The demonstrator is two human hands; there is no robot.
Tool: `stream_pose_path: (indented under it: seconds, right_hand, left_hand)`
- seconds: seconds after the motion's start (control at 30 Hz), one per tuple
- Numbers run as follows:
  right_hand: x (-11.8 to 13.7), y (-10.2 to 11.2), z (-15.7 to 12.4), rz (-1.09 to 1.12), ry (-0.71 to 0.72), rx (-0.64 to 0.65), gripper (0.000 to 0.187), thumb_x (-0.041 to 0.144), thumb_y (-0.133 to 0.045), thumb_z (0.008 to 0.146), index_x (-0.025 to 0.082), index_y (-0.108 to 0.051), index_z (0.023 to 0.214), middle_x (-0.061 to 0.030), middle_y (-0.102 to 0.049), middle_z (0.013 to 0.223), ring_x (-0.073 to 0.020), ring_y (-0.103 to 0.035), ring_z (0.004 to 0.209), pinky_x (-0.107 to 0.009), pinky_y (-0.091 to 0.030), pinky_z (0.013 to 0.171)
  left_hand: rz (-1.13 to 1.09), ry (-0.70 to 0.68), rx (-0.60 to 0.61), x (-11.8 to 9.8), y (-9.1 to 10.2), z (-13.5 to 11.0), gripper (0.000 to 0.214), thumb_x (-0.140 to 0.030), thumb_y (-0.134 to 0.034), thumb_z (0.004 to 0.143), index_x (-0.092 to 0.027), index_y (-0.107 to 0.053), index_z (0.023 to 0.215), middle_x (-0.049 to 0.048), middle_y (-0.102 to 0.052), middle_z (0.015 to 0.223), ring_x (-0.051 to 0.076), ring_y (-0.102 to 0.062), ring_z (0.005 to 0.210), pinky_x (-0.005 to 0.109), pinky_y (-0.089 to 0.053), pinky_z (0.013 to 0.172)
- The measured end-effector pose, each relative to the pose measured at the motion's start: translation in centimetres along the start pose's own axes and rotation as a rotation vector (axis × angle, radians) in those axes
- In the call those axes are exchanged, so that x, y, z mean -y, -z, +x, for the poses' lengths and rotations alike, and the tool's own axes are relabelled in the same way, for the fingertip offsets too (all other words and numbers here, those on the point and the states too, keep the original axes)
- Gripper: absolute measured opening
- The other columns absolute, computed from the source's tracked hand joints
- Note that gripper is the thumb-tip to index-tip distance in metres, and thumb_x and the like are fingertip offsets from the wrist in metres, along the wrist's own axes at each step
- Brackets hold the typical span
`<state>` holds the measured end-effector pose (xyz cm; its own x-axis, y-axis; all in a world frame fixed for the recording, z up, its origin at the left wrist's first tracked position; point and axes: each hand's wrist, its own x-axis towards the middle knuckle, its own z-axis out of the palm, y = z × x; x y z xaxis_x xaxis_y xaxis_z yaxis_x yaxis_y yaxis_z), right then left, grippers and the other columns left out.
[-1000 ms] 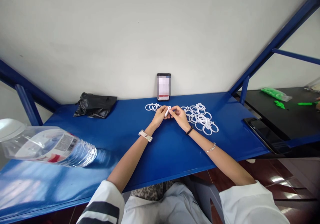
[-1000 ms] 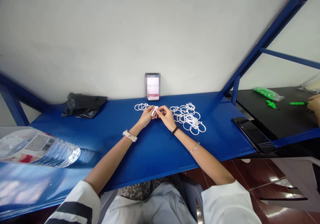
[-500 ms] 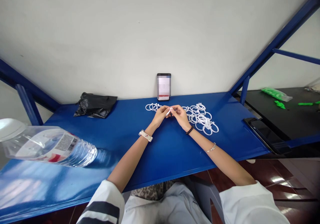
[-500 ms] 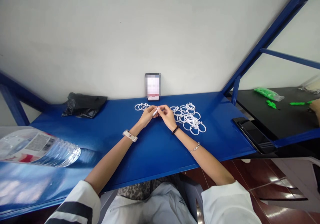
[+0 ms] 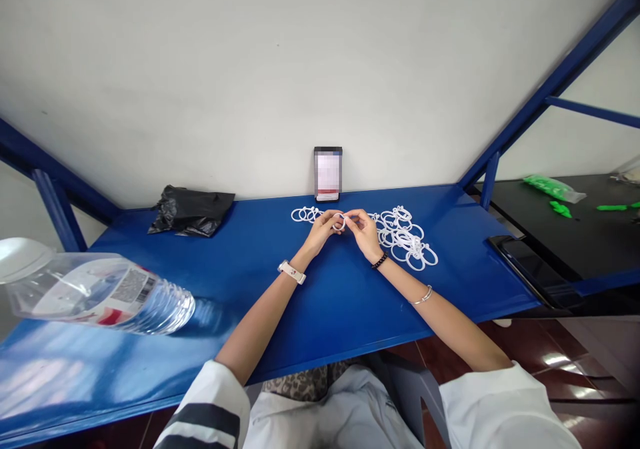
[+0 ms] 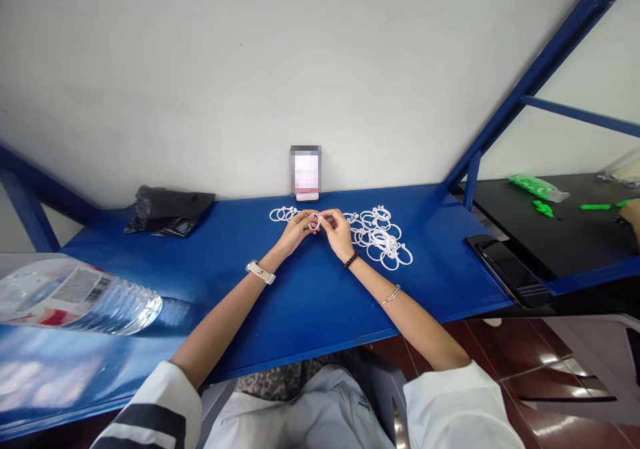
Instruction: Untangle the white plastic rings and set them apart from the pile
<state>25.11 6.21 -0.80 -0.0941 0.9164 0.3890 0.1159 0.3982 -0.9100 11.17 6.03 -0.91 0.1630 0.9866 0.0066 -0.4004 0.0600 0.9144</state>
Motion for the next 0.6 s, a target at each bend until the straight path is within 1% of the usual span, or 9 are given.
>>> stream_pose_path:
  seconds: [0.17,0.3,0.47,0.6]
  right_hand:
    - [-0.08,0.02,0.00,0.012,0.007,-0.001,0.029,0.051,-0.061,0.081,0.023,-0.062,0.086,-0.0060,-0.063,0.095,-0.0202,-0.061,0.078,-0.034,-0.051,0.069]
    - [0.05,0.02,-0.02,0.015,0.010,-0.003,0.028,0.050,-0.062,0.081,0.023,-0.062,0.085,-0.0059,-0.063,0.095,-0.0203,-0.061,0.078,-0.035,-0.051,0.070]
    - [0.18,-0.04,-0.05,0.012,0.035,-0.020,0.029,0.051,-0.062,0.081,0.022,-0.062,0.085,-0.0046,-0.062,0.092,-0.0185,-0.060,0.077,-0.032,-0.050,0.067]
    - [0.17,-0.09,-0.10,0.017,0.044,-0.021,0.029,0.051,-0.062,0.082,0.022,-0.063,0.086,-0.0046,-0.062,0.093,-0.0177,-0.060,0.075,-0.031,-0.050,0.064]
  left_hand:
    - [-0.018,0.004,-0.014,0.36,0.16,0.24,0.024,-0.037,-0.063,0.081,-0.015,-0.062,0.091,0.0012,-0.061,0.070,0.012,-0.059,0.062,0.027,-0.049,0.064]
    - [-0.024,0.008,-0.028,0.63,0.28,0.42,0.025,-0.041,-0.061,0.082,-0.016,-0.062,0.087,0.0026,-0.062,0.069,0.014,-0.059,0.061,0.029,-0.049,0.064]
    - [-0.010,0.012,-0.029,0.68,0.29,0.44,0.030,-0.046,-0.061,0.082,-0.016,-0.060,0.081,0.0039,-0.062,0.071,0.014,-0.059,0.061,0.030,-0.050,0.064]
    - [-0.019,0.004,-0.024,0.66,0.23,0.42,0.029,-0.044,-0.058,0.084,-0.016,-0.057,0.076,0.0035,-0.061,0.068,0.014,-0.059,0.060,0.029,-0.049,0.063]
